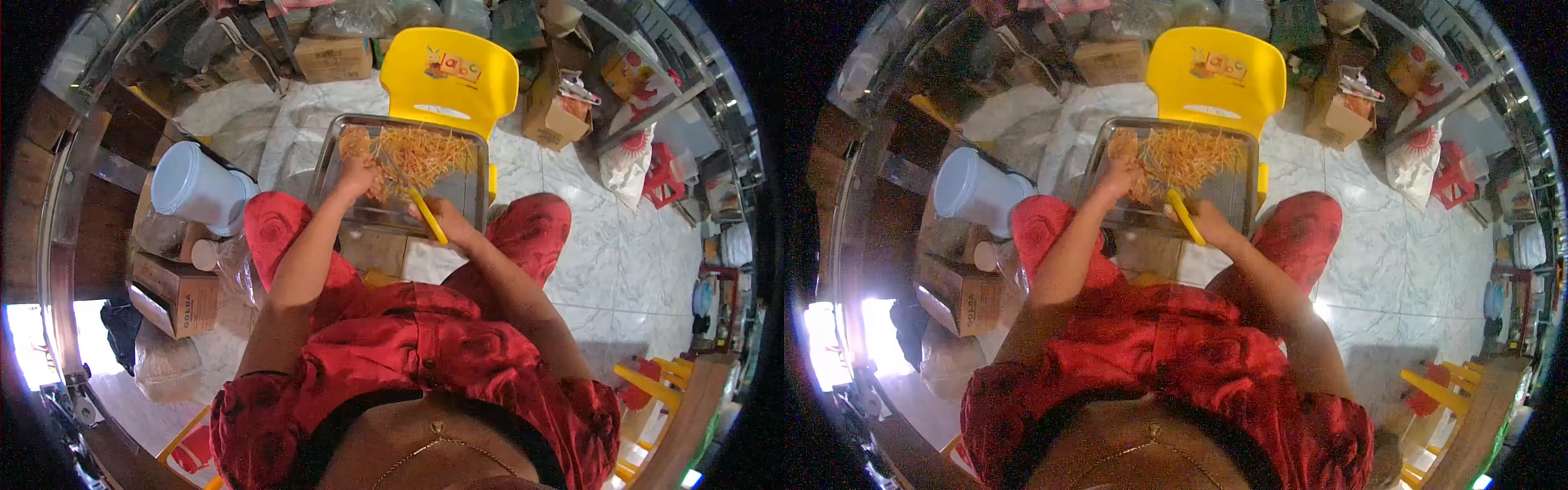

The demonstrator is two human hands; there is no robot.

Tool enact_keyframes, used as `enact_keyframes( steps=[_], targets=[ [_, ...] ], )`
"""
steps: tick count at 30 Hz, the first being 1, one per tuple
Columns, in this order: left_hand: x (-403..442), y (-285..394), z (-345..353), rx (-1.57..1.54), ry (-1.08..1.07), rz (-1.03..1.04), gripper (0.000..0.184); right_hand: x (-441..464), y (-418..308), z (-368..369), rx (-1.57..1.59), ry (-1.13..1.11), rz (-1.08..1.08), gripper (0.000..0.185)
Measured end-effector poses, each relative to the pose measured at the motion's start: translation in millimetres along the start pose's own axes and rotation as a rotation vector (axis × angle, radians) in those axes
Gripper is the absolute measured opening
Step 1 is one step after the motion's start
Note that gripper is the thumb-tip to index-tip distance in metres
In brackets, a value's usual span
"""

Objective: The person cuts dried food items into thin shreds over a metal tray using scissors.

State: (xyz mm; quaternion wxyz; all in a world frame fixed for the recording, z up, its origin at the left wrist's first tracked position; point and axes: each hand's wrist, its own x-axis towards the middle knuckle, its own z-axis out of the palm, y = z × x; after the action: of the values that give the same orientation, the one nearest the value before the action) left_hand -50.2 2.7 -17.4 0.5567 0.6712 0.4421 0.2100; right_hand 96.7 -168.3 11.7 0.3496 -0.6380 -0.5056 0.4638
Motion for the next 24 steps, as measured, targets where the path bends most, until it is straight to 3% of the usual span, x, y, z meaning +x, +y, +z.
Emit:
enact_keyframes(
  steps=[1,3,4,5,7,11,14,15,17,24],
  targets=[
    [-2,2,0,0.003,-0.012,-0.008,0.029,2,4,0,0.008,0.005,0.012,0.050],
    [-4,9,-3,-0.100,-0.005,0.029,0.024,5,11,-3,-0.372,0.207,-0.075,0.057],
    [12,-11,0,-0.063,0.043,0.229,0.018,4,8,-6,-0.444,0.185,-0.029,0.066],
    [23,-33,2,-0.062,0.036,0.228,0.018,3,8,-7,-0.440,0.189,-0.023,0.066],
    [-1,4,0,-0.103,-0.001,0.030,0.016,4,6,-9,-0.442,0.096,-0.014,0.068],
    [3,0,-3,-0.168,0.008,0.065,0.014,5,10,-9,-0.419,0.080,-0.054,0.066],
    [-6,16,-10,-0.206,-0.006,-0.055,0.015,7,17,-25,0.132,-0.066,0.103,0.059],
    [-6,16,-11,-0.243,0.023,-0.067,0.016,5,11,-29,0.136,-0.065,0.110,0.059],
    [-1,12,-13,-0.279,0.045,-0.081,0.016,-2,-6,-38,0.416,-0.122,-0.051,0.062],
    [9,7,-18,-0.402,0.100,-0.080,0.022,-2,1,-46,0.498,0.057,-0.054,0.064]
  ],
)
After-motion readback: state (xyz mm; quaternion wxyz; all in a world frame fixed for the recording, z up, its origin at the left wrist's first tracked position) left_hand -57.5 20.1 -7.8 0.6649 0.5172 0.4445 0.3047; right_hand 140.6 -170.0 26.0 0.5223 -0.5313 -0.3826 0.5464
